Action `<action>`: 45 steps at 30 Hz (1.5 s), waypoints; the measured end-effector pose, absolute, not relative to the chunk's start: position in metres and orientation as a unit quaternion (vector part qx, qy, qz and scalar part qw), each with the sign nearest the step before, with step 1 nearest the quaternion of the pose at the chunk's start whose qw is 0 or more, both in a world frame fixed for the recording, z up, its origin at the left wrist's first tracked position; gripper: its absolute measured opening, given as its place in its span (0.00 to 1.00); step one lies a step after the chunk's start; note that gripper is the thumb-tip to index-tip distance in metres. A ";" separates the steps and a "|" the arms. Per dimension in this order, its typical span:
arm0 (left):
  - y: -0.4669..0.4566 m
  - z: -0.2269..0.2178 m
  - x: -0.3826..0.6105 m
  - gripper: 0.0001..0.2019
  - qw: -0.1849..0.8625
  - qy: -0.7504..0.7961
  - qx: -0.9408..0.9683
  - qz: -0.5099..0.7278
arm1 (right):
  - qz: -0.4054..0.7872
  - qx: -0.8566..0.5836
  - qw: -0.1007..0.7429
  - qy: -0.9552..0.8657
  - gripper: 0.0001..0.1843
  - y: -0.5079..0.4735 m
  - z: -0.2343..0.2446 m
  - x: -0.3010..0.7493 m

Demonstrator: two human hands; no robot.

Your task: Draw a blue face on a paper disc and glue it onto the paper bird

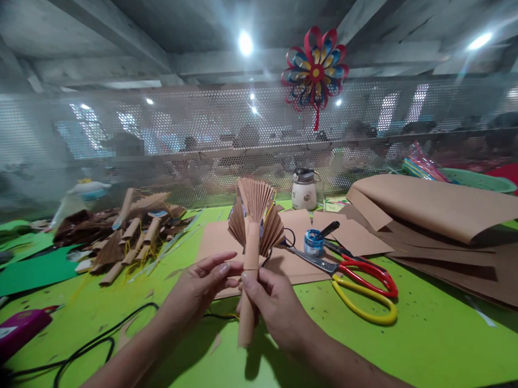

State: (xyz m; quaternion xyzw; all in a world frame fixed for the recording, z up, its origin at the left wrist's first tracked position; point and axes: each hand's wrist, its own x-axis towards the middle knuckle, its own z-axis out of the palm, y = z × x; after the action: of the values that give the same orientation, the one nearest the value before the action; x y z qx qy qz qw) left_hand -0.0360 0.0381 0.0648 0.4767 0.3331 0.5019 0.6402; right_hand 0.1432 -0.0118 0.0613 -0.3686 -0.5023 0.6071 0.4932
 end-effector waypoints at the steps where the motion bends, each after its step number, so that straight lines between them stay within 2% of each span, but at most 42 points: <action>1: 0.038 0.065 -0.036 0.28 0.643 0.331 0.475 0.501 | 0.608 -0.367 0.494 -0.502 0.31 -0.012 0.061 0.143; 11: 0.037 0.066 -0.037 0.29 0.645 0.331 0.483 0.492 | 0.607 -0.367 0.494 -0.503 0.33 -0.014 0.064 0.144; 20: 0.034 0.068 -0.037 0.20 0.618 0.323 0.508 0.505 | 0.598 -0.359 0.523 -0.489 0.28 -0.011 0.062 0.145; 27: 0.022 0.109 -0.061 0.13 0.543 0.265 0.559 0.567 | 0.567 -0.383 0.562 -0.464 0.31 -0.002 0.067 0.154; 29: 0.012 0.119 -0.065 0.18 0.555 0.225 0.617 0.511 | 0.565 -0.386 0.568 -0.457 0.32 0.000 0.067 0.153; 30: 0.007 0.122 -0.064 0.20 0.579 0.192 0.670 0.423 | 0.564 -0.388 0.570 -0.455 0.33 0.001 0.067 0.152; 31: 0.002 0.123 -0.063 0.19 0.596 0.161 0.733 0.287 | 0.564 -0.390 0.568 -0.455 0.33 0.001 0.066 0.151; 32: 0.000 0.122 -0.060 0.16 0.582 0.166 0.770 0.201 | 0.563 -0.391 0.567 -0.457 0.33 0.002 0.065 0.150; 33: -0.001 0.121 -0.057 0.12 0.544 0.198 0.796 0.175 | 0.563 -0.392 0.565 -0.459 0.33 0.002 0.064 0.149; 34: -0.001 0.119 -0.055 0.08 0.494 0.251 0.803 0.218 | 0.561 -0.393 0.564 -0.461 0.33 0.002 0.064 0.149; 36: 0.004 0.115 -0.052 0.06 0.458 0.312 0.772 0.310 | 0.558 -0.395 0.563 -0.465 0.32 0.002 0.064 0.148; 45: 0.030 0.088 -0.046 0.17 0.542 0.355 0.600 0.469 | 0.583 -0.366 0.537 -0.489 0.29 -0.008 0.061 0.147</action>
State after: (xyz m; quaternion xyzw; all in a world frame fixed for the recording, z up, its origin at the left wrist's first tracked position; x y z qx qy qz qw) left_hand -0.0458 0.0300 0.0877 0.6000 0.3553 0.4687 0.5423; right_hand 0.1470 -0.0078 0.0607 -0.3659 -0.4888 0.5825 0.5365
